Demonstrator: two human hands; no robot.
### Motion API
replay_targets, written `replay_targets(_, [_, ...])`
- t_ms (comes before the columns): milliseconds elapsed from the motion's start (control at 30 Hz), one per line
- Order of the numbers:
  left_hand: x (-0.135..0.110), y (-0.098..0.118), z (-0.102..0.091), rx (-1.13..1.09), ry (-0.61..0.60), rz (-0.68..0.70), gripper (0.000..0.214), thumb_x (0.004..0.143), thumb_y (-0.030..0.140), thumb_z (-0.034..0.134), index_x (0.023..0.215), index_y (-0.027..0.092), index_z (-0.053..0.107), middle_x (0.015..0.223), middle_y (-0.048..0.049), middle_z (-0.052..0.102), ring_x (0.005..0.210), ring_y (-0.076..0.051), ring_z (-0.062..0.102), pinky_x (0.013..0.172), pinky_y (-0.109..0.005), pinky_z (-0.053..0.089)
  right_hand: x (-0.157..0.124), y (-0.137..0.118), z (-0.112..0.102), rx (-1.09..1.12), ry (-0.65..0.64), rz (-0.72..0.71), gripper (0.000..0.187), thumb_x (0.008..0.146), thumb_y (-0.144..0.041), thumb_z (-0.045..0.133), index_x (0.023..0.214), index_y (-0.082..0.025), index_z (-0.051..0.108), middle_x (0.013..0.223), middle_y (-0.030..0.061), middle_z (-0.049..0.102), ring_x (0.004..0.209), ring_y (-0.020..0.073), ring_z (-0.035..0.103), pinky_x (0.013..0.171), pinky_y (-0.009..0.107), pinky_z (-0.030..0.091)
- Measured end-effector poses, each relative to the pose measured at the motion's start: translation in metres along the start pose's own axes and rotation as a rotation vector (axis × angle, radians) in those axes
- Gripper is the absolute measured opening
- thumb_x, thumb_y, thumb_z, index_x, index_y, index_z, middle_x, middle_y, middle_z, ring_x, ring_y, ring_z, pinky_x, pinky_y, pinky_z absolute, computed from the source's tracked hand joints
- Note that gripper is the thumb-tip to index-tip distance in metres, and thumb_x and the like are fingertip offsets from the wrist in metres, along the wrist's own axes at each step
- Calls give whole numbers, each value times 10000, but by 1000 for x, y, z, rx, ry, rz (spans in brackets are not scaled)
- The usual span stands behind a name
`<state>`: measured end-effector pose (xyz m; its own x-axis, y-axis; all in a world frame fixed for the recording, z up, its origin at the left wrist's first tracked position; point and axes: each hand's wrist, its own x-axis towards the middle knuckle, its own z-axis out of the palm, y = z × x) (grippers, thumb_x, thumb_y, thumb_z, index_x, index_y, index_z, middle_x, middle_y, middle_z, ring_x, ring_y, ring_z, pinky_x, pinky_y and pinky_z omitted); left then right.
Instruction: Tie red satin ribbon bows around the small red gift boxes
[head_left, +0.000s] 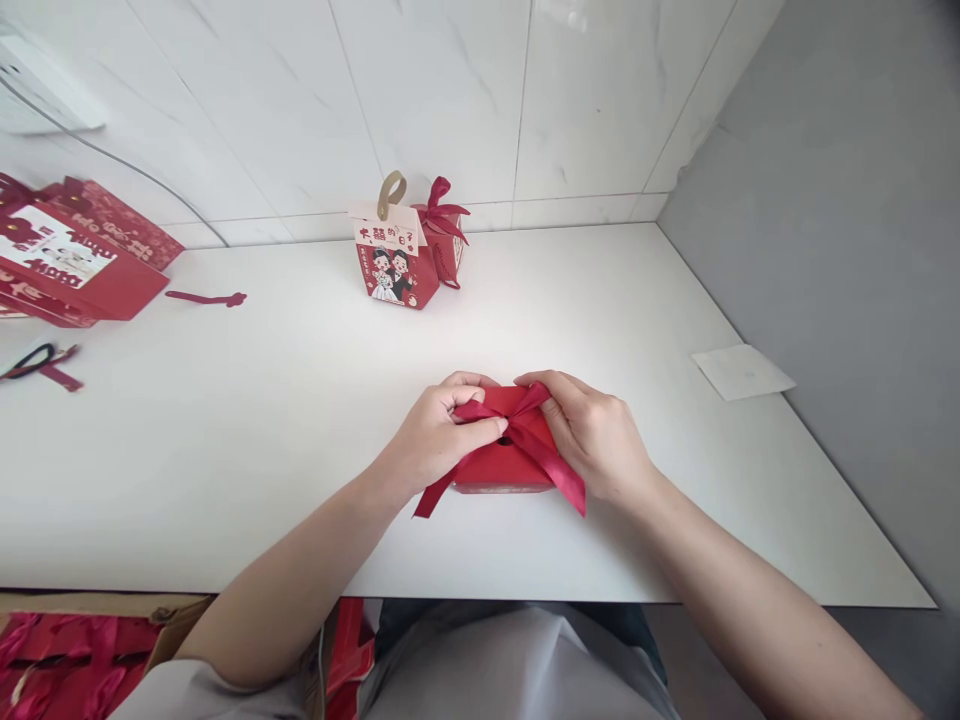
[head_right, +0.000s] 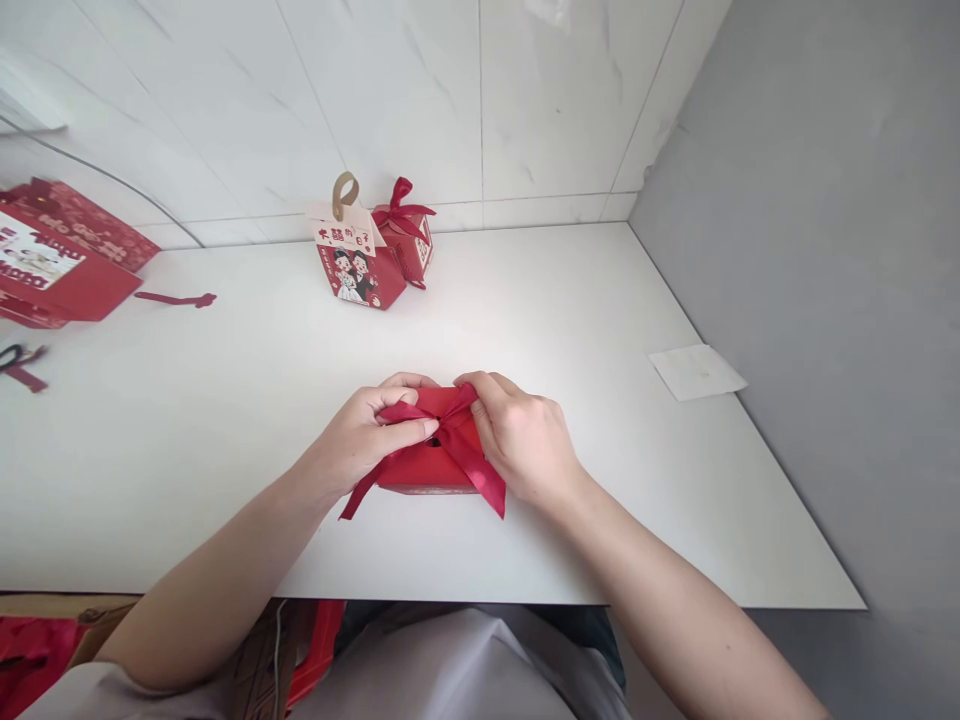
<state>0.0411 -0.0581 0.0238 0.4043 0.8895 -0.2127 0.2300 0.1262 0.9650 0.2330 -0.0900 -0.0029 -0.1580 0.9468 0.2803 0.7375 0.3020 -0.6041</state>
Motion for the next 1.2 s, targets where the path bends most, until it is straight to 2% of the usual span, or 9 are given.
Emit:
replay_targets(133, [4, 2, -10, -11, -116, 66, 307, 758, 315, 742, 629, 163, 508, 1130, -62, 625, 896, -191, 635, 763, -327, 520, 3, 3, -7, 79, -1, 41, 293, 968, -196, 393, 1145, -258, 618, 1070, 13, 725, 760, 173, 682, 691, 309, 523])
replay_targets(233, [5, 4, -17, 25, -165, 101, 379, 854, 397, 645, 612, 168, 464, 1039, -64, 657, 889, -194, 618, 803, -352, 499, 4, 3, -9, 150, -10, 77, 251, 930, -236, 493, 1141, -260, 625, 1123, 5, 712, 750, 159, 685, 679, 296, 545])
replay_targets(467, [7, -1, -21, 158, 24, 255, 352, 876, 385, 634, 615, 163, 555, 1060, -59, 598, 1022, -204, 578, 952, -354, 435, 8, 4, -21, 346, -76, 143, 182, 891, -329, 601, 1051, -243, 608, 1091, 18, 689, 794, 157, 672, 616, 253, 553])
replay_targets(567, [7, -4, -21, 147, 72, 353, 350, 863, 341, 657, 591, 164, 526, 980, -45, 561, 955, -179, 563, 930, -337, 436, 9, 9, -34, 448, -98, 240, 184, 905, -386, 598, 851, -210, 591, 837, 17, 689, 674, 149, 655, 572, 244, 529])
replay_targets(700, [9, -5, -22, 94, 78, 421, 363, 861, 306, 660, 578, 166, 482, 860, -26, 513, 785, -144, 523, 824, -320, 443, 9, 17, -48, 565, -475, 363, 476, 951, -506, 501, 644, -168, 637, 577, 43, 657, 534, 160, 644, 587, 284, 538])
replay_targets(800, [12, -7, -22, 62, 91, 445, 362, 866, 294, 656, 582, 169, 468, 822, -23, 508, 761, -143, 504, 802, -318, 430, 8, 19, -51, 661, -752, 366, 433, 891, -518, 612, 684, -149, 699, 642, 68, 702, 610, 188, 693, 621, 289, 563])
replay_targets(867, [13, -8, -22, 41, 95, 447, 359, 871, 286, 649, 583, 172, 468, 814, -25, 517, 790, -152, 511, 826, -322, 421, 8, 19, -52, 738, -835, 354, 365, 830, -479, 710, 679, -148, 696, 630, 51, 694, 610, 177, 690, 606, 271, 562])
replay_targets(1000, [15, -9, -24, -35, 71, 429, 386, 869, 299, 652, 569, 172, 444, 818, -30, 533, 842, -167, 518, 841, -329, 408, 9, 19, -54, 883, -782, 356, 340, 836, -443, 722, 672, -164, 619, 597, 20, 682, 557, 144, 666, 556, 244, 538])
replay_targets(1200, [20, -12, -30, -34, 83, 370, 445, 862, 313, 648, 523, 161, 402, 845, -34, 529, 790, -155, 483, 791, -328, 395, 13, 22, -56, 850, -723, 320, 345, 921, -426, 620, 693, -171, 574, 645, 32, 709, 588, 135, 675, 604, 252, 535])
